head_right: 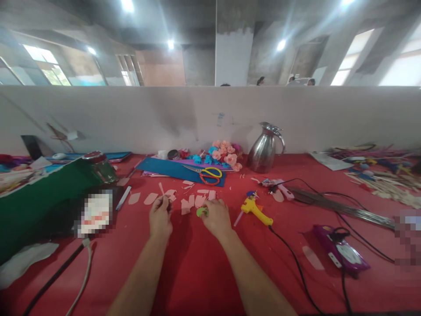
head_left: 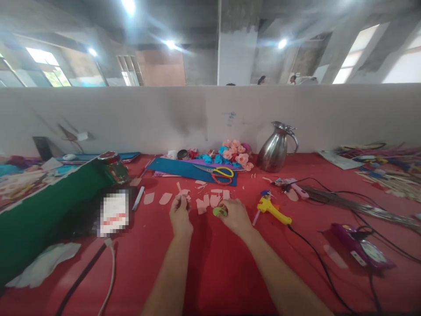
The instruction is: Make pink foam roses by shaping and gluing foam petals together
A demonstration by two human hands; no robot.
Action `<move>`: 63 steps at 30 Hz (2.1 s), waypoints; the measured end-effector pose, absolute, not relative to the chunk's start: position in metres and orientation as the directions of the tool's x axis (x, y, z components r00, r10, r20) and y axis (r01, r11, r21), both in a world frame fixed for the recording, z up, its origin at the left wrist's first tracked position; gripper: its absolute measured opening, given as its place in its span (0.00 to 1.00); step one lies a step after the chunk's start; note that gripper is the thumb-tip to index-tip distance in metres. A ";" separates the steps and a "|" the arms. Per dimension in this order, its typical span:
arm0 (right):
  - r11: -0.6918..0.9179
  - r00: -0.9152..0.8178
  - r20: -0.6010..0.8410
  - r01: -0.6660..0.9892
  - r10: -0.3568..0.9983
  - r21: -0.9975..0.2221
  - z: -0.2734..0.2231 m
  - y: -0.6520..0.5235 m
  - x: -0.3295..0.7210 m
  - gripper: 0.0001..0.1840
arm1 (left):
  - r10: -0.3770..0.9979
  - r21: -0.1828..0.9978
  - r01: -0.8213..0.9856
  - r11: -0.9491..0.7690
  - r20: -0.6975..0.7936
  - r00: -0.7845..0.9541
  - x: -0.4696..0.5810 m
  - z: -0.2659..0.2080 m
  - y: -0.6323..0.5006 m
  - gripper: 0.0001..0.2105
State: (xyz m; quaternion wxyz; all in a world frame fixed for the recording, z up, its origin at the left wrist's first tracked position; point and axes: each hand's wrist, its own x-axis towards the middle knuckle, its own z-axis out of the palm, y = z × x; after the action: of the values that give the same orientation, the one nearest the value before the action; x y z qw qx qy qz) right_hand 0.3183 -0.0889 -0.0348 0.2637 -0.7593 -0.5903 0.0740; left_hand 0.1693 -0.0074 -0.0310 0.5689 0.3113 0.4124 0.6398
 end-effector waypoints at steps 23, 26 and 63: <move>-0.223 0.402 0.256 0.821 0.879 -0.525 -0.041 -0.085 0.319 0.07 | 0.961 0.927 -0.347 0.143 -0.045 0.274 0.182 -0.033 -0.021 0.14; -0.193 0.458 0.282 0.747 0.843 -0.636 -0.043 -0.082 0.321 0.07 | 0.968 0.935 -0.329 0.132 -0.050 0.246 0.180 -0.032 -0.019 0.15; 0.260 0.773 0.295 0.173 0.562 -0.950 -0.024 -0.085 0.328 0.15 | 0.738 0.738 -0.359 0.571 -0.269 0.619 0.188 -0.040 -0.032 0.08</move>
State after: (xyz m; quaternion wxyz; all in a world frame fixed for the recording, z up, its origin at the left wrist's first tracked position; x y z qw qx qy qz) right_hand 0.3278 -0.0847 -0.0242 0.7308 -0.5935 -0.3098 0.1330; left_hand 0.1877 -0.0318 -0.0396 0.8380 0.3278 0.2886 0.3273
